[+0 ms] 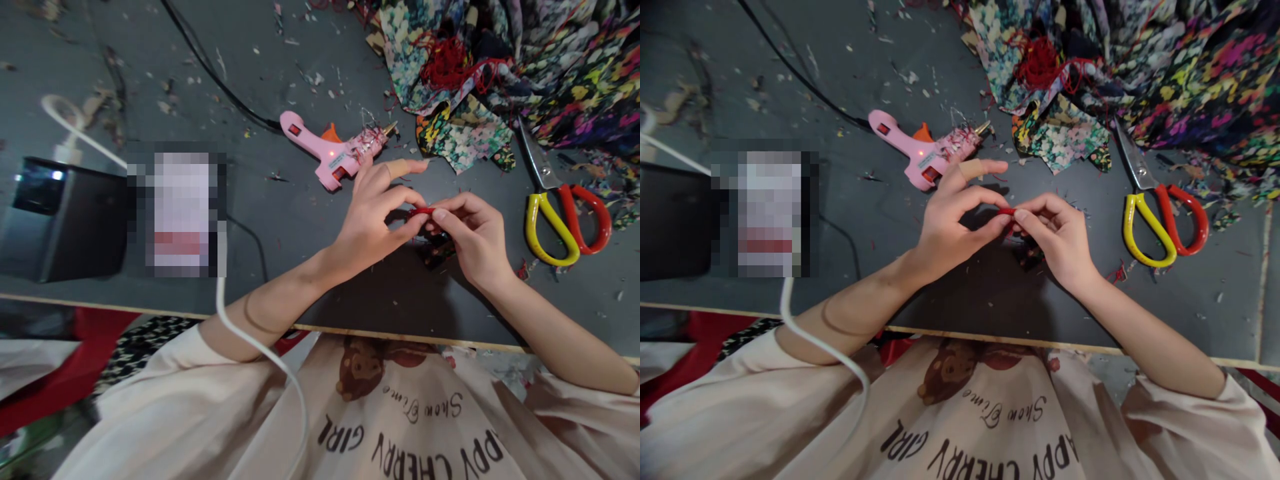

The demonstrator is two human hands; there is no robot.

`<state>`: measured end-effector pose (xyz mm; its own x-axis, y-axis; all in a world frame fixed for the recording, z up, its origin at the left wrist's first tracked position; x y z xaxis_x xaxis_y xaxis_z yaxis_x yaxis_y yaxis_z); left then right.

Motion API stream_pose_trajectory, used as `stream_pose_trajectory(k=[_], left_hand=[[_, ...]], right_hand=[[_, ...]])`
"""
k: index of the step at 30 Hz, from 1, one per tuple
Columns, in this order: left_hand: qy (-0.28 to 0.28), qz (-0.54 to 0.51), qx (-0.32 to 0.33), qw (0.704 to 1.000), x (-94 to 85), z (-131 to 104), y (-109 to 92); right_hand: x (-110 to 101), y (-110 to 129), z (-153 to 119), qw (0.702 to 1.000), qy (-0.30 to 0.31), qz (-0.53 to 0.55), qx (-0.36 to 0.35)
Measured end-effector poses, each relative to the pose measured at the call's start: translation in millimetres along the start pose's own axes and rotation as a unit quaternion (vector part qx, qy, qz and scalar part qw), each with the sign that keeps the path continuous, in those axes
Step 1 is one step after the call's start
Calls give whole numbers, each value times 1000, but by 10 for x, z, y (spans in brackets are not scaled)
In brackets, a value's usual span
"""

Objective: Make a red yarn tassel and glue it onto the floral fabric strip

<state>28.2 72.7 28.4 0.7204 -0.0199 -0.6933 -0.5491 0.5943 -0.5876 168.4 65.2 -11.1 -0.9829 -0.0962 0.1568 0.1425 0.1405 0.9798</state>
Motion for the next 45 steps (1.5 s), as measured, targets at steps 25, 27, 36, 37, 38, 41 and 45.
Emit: stream_pose_trajectory(k=[25, 27, 36, 37, 38, 41, 45], left_hand=[[-21, 21, 7, 1000, -79, -13, -103], [-18, 53, 28, 998, -64, -21, -172], [-29, 122, 27, 992, -52, -24, -197], [-37, 140, 33, 989, -68, -23, -214], [-43, 154, 39, 986, -81, -22, -231], [-33, 140, 36, 989, -77, -12, -232], [-41, 145, 63, 987, -76, -14, -290]], right_hand=[[-3, -14, 8, 1000, -7, -3, 5], [-5, -13, 4, 1000, -11, -4, -1], [-22, -24, -21, 999, -39, -8, -5], [-22, -22, -23, 999, -42, -4, -7], [-23, -20, -24, 999, -43, -1, -8], [-29, -25, -27, 999, -46, 0, -9], [-35, -30, -31, 999, -47, -10, -11]])
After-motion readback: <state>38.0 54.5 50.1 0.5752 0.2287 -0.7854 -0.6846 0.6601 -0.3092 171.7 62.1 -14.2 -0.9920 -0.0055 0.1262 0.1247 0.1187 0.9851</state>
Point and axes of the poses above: each hand's wrist, its own z-axis towards the middle knuckle, its own x-axis out of the palm, y = z × x, the point moved 8 cm from there along z, towards the middle knuckle, and after that the axes turned 5 degrees about y, right-handed, at the moved point
